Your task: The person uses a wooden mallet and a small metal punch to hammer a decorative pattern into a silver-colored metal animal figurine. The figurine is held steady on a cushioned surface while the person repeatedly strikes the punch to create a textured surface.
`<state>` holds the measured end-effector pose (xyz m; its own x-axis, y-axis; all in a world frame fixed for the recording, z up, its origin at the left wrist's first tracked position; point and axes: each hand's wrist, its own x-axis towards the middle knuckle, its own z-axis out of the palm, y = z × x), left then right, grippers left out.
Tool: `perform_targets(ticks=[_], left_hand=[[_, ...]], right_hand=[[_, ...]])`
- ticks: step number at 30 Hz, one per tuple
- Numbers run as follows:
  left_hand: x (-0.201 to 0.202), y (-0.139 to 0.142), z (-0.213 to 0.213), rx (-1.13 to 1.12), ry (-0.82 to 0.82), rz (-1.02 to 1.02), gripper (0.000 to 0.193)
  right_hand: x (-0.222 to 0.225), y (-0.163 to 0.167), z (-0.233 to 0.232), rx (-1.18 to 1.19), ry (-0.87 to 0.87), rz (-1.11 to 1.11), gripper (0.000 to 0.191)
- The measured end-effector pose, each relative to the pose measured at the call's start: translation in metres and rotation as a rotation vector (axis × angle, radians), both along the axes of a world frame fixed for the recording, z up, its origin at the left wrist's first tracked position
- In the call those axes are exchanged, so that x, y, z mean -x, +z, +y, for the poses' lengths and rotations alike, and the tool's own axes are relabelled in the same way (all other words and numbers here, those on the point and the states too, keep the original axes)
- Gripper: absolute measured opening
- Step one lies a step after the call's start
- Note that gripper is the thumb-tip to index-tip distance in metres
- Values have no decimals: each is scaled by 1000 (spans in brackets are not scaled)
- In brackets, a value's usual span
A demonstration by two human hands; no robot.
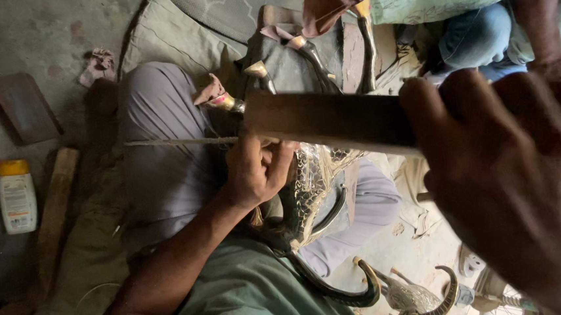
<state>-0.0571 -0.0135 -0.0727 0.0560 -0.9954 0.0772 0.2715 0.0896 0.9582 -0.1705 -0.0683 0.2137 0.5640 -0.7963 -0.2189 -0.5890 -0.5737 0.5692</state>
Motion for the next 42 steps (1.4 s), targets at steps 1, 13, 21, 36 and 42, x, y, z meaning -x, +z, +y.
perform_targets(ticks=[1,13,21,36,42], left_hand=[[0,0,0,153,132,-161,37],[-12,13,15,196,152,56,21],[-76,24,43,-97,177,-552,18],[-81,71,67,132,216,-1062,16],[-72,81,79,104,-3,-1147,23]], right_hand=[[-6,6,-2,7,67,-14,24],[84,0,76,54,-271,-522,29],[160,-91,211,-405,-1444,-1589,73],[182,-122,281,-632,-917,-2623,68],[203,-122,274,-575,-1060,-2532,64]])
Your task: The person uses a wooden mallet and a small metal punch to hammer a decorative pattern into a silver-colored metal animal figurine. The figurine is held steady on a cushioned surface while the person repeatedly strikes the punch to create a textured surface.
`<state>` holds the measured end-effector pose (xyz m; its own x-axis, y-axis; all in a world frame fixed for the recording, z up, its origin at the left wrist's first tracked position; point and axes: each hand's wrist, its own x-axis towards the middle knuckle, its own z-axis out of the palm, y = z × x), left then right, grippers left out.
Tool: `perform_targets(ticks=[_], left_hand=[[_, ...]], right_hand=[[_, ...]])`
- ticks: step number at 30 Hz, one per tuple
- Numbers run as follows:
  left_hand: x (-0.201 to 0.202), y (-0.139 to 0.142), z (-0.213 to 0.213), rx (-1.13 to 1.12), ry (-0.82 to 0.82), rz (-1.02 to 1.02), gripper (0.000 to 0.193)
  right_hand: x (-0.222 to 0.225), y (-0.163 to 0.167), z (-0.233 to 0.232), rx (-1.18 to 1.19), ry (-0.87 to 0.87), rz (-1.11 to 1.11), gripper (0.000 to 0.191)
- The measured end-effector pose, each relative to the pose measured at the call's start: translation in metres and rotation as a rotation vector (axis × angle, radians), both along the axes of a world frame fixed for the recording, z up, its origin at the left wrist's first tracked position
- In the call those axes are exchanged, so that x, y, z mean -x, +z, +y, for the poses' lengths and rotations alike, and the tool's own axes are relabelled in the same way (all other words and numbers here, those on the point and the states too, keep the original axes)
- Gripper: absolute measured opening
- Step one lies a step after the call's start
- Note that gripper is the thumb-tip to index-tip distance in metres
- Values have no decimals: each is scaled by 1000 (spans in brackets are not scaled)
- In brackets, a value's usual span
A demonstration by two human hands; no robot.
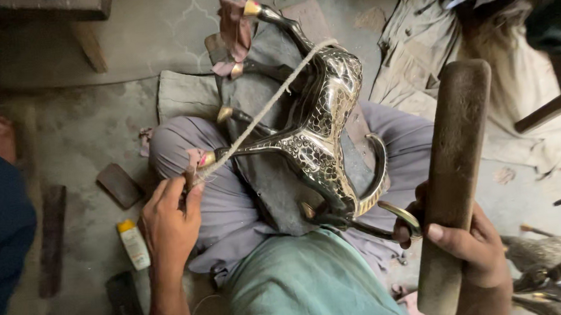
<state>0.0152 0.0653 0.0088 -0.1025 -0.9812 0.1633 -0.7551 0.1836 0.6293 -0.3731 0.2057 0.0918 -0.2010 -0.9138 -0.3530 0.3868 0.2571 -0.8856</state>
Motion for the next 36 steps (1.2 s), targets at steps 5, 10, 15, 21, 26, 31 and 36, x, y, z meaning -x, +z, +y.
perform_targets(ticks=[5,10,15,21,26,31,36], left_hand=[[8,21,-8,-37,24,19,19],[28,41,-18,-260,167,457,16],[61,39,-49,-304,-105,906,32],[97,48,-109,-248,-485,342,30],[116,50,-145,-315,-768,271,42],[116,44,-158,-264,-893,228,44],[115,40,-162,-253,-935,247,42]], right_hand=[[22,-2,3,-113,102,14,59],[40,-10,8,-162,202,3,61],[55,-19,3,-364,301,240,53],[38,-30,-45,-516,73,669,47],[18,-28,-81,-167,111,1141,60],[10,-38,-114,-82,232,1680,65],[20,-40,-141,-15,297,1868,58]])
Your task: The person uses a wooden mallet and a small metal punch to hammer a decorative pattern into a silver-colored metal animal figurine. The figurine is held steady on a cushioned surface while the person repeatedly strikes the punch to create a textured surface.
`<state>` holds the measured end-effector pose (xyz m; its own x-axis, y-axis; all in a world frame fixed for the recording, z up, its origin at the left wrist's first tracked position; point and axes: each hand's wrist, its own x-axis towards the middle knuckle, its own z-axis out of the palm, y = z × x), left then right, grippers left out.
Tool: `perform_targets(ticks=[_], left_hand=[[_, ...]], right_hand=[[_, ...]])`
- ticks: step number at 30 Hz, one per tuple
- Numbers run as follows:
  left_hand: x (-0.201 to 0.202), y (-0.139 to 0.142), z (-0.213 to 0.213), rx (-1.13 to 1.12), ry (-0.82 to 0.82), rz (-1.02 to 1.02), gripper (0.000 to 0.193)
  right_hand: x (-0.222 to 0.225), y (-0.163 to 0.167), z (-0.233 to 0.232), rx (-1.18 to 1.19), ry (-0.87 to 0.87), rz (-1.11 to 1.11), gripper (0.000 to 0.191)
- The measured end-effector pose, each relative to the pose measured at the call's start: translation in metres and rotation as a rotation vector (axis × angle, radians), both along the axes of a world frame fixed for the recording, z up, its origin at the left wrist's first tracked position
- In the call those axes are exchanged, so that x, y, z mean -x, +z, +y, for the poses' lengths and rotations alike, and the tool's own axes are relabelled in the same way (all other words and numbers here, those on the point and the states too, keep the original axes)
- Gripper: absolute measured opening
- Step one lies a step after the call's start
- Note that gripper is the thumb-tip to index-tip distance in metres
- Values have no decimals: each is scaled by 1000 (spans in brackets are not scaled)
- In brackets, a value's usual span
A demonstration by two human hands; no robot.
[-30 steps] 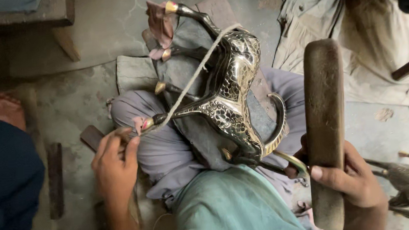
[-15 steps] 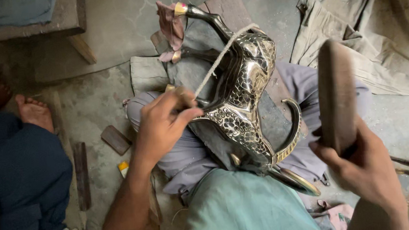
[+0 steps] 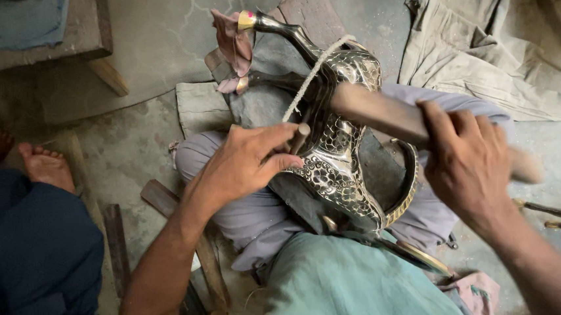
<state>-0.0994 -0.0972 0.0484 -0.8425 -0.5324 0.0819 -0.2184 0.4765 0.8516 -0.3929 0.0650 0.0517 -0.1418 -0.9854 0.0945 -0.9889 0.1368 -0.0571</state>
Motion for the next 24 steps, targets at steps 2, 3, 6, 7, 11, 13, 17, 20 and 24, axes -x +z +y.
perform_targets(ticks=[2,3,6,7,11,13,17,20,24], left_hand=[[0,0,-1,36,3,-9,41],[0,0,0,51,4,-15,40],[0,0,-1,48,3,-40,40],[1,0,-1,52,-6,-43,38],[1,1,-1,38,-20,-23,33],[1,1,-1,35,-24,-22,33],[2,3,-2,25,-37,-50,34],[3,4,-2,20,-39,-60,31],[3,4,-3,29,-41,-26,37]], right_hand=[[4,6,-7,-16,11,-65,62],[5,10,-10,-27,16,-99,64],[0,19,-19,-13,-122,-1164,45],[-1,22,-22,-11,-23,-836,50],[-7,30,-32,-92,-142,-687,54],[-8,31,-34,-90,-146,-661,51],[-7,30,-33,0,-65,-717,47],[-4,29,-32,-5,57,-397,41],[-1,29,-32,-18,-158,-1038,42]])
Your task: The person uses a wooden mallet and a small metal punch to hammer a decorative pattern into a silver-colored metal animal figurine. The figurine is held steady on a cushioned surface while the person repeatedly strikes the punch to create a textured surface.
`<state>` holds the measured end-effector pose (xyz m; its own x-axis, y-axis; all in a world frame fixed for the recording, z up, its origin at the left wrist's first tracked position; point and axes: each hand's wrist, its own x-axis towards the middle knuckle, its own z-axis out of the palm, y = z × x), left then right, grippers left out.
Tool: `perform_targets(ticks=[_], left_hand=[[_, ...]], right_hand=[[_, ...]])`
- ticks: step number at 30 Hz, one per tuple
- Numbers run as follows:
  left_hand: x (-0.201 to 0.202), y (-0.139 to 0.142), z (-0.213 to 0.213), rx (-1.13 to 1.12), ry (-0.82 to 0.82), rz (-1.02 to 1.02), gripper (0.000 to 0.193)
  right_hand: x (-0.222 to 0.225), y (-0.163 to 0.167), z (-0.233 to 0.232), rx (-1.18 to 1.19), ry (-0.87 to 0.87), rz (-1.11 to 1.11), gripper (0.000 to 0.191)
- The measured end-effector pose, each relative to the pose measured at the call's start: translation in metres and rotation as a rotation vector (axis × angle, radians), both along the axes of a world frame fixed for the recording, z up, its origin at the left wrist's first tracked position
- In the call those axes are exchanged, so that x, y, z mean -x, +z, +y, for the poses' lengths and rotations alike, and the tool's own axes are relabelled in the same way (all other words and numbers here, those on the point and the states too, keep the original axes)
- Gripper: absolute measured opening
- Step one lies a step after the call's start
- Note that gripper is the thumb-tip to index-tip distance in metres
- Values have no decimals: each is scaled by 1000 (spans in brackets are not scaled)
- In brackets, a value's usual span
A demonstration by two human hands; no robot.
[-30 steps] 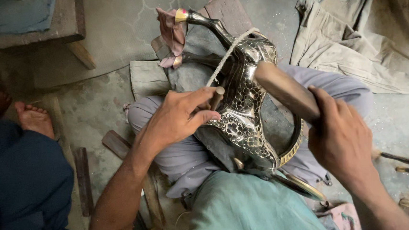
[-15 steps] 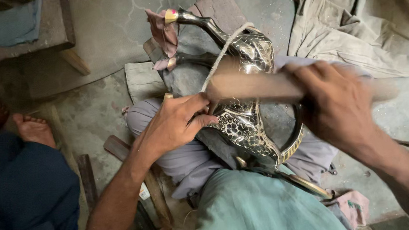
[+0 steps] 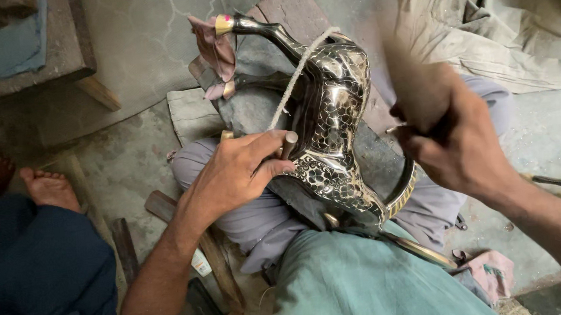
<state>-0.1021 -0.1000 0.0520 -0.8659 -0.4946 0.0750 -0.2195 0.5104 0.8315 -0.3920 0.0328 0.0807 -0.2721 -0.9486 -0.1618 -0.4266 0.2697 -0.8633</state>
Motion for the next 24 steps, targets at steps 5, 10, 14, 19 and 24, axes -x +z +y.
perform_targets(ticks=[5,10,14,19,24], left_hand=[[1,-1,-2,-28,-14,-53,34],[2,2,-4,27,-28,-60,33],[5,3,-6,-19,-34,-58,36],[7,3,-7,-21,-42,-76,35],[6,4,-9,13,-54,-32,30]], right_hand=[[-3,2,-3,132,130,390,51],[-3,1,-3,245,210,884,53],[1,-6,-2,252,169,630,49],[0,-11,2,110,78,450,45],[-4,-8,-1,307,206,812,52]])
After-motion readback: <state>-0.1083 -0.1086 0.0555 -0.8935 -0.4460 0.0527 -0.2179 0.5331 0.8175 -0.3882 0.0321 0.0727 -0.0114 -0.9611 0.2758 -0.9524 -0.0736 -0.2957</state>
